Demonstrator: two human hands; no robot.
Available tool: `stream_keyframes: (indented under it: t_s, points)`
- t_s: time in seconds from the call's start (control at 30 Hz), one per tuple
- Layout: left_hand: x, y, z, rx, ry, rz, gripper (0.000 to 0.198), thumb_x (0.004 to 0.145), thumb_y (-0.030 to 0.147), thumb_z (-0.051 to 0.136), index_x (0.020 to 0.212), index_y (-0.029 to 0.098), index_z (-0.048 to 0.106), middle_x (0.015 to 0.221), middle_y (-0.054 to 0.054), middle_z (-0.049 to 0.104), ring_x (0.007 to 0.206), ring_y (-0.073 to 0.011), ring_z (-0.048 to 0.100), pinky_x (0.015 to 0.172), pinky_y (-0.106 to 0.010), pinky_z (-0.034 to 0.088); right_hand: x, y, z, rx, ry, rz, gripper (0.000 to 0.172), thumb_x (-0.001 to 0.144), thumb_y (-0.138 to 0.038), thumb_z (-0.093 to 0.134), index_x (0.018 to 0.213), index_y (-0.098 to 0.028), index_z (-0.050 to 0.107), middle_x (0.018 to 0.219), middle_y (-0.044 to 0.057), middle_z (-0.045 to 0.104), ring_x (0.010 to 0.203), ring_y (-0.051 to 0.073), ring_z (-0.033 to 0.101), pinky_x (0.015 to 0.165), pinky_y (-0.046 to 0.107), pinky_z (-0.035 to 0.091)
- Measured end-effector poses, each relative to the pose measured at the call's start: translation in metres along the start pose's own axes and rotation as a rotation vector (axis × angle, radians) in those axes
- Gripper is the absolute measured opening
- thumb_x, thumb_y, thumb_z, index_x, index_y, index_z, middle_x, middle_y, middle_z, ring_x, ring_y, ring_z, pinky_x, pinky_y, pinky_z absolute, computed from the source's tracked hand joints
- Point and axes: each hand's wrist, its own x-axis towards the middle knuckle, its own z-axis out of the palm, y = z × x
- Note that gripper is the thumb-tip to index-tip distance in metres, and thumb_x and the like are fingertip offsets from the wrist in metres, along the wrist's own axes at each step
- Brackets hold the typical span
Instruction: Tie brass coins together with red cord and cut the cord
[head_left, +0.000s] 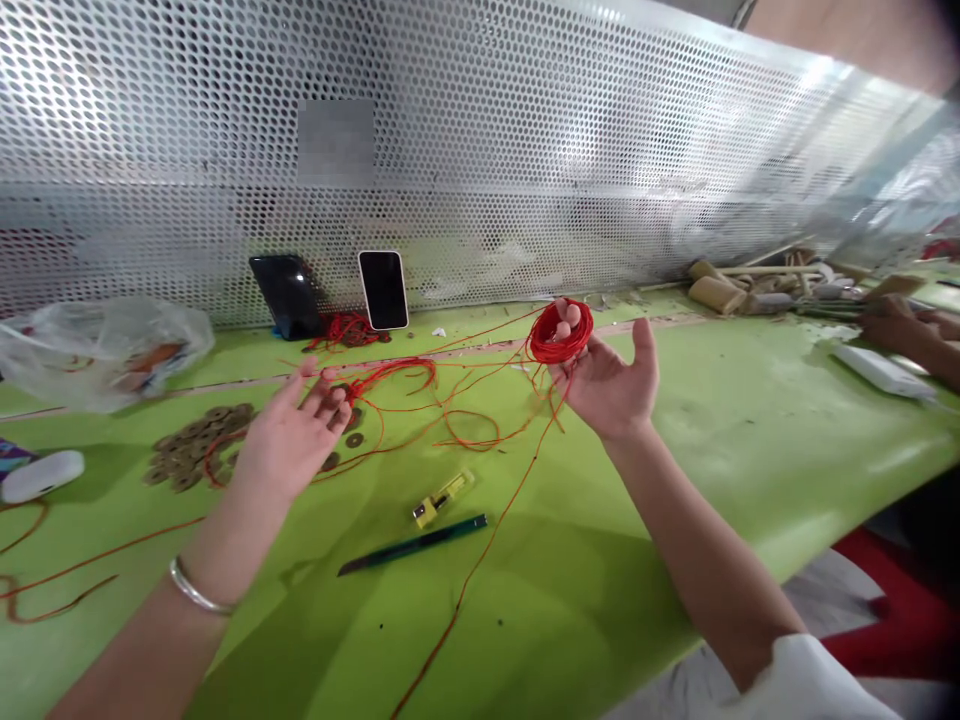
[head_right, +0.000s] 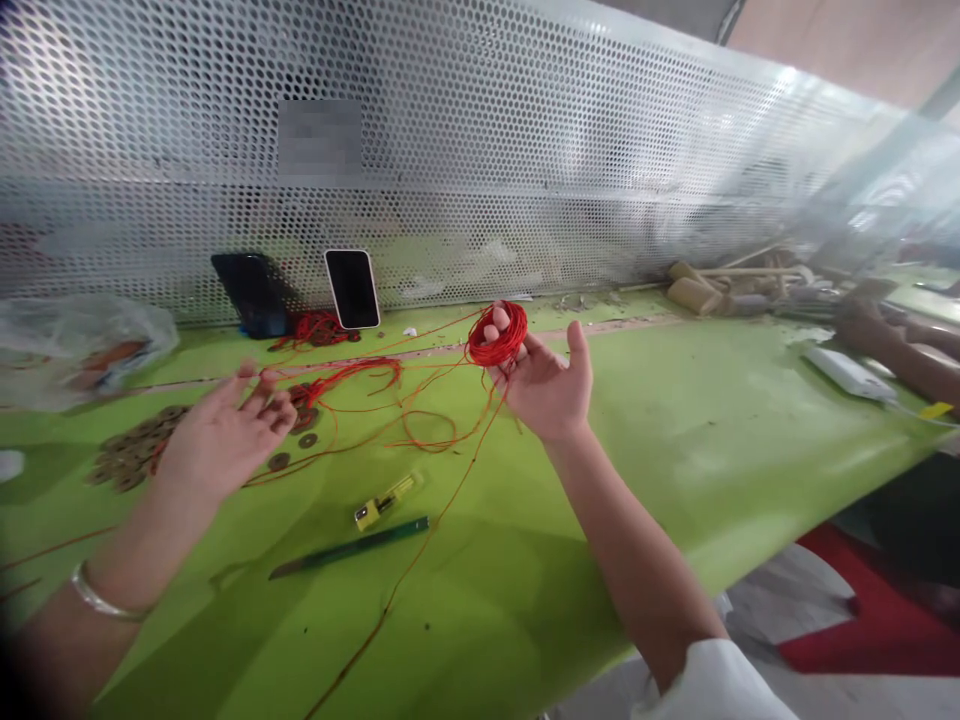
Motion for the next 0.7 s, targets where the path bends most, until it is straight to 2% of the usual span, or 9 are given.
stream_keyframes:
  t_s: [0.2, 0.4, 0.6, 0.7]
  points:
    - [0.003, 0.005, -0.006, -0.023, 0.074, 0.047, 0.027, 0.095, 0.015, 0.039, 0.075, 0.015, 0.057, 0.062, -0.001, 0.058, 0.056, -0.0116, 0.053, 0.053, -0.022, 0.048, 0.000, -0.002, 0.003, 0.026, 0.054, 0.000, 0.049, 0.086, -0.058, 0.040, 0.116, -0.025, 0.060, 0.106, 0.002, 0.071, 0.099, 0.016, 0.067, 0.082, 0.034, 0.056]
    - [0.009, 0.027, -0.014, -0.061, 0.198, 0.174, 0.027, 0.097, 0.016, 0.039, 0.075, 0.016, 0.056, 0.053, 0.004, 0.056, 0.046, -0.0078, 0.050, 0.044, -0.017, 0.043, 0.000, -0.005, 0.001, 0.041, 0.065, -0.039, 0.051, 0.084, -0.057, 0.045, 0.122, -0.026, 0.057, 0.104, 0.001, 0.072, 0.100, 0.016, 0.066, 0.085, 0.032, 0.055]
    - [0.023, 0.055, -0.049, -0.039, 0.322, 0.278, 0.030, 0.099, 0.014, 0.033, 0.073, 0.017, 0.048, 0.049, 0.009, 0.055, 0.038, -0.0024, 0.050, 0.041, -0.010, 0.042, 0.002, -0.011, -0.003, 0.072, 0.062, -0.056, 0.051, 0.086, -0.057, 0.042, 0.122, -0.026, 0.057, 0.106, 0.002, 0.071, 0.097, 0.016, 0.067, 0.081, 0.032, 0.056]
    - [0.029, 0.070, -0.072, 0.049, 0.314, 0.318, 0.033, 0.100, 0.013, 0.025, 0.074, 0.019, 0.044, 0.049, 0.013, 0.056, 0.038, -0.0001, 0.052, 0.044, -0.008, 0.045, 0.002, -0.013, -0.004, 0.108, 0.048, -0.073, 0.049, 0.087, -0.057, 0.040, 0.122, -0.026, 0.057, 0.106, 0.002, 0.071, 0.096, 0.014, 0.068, 0.080, 0.029, 0.056]
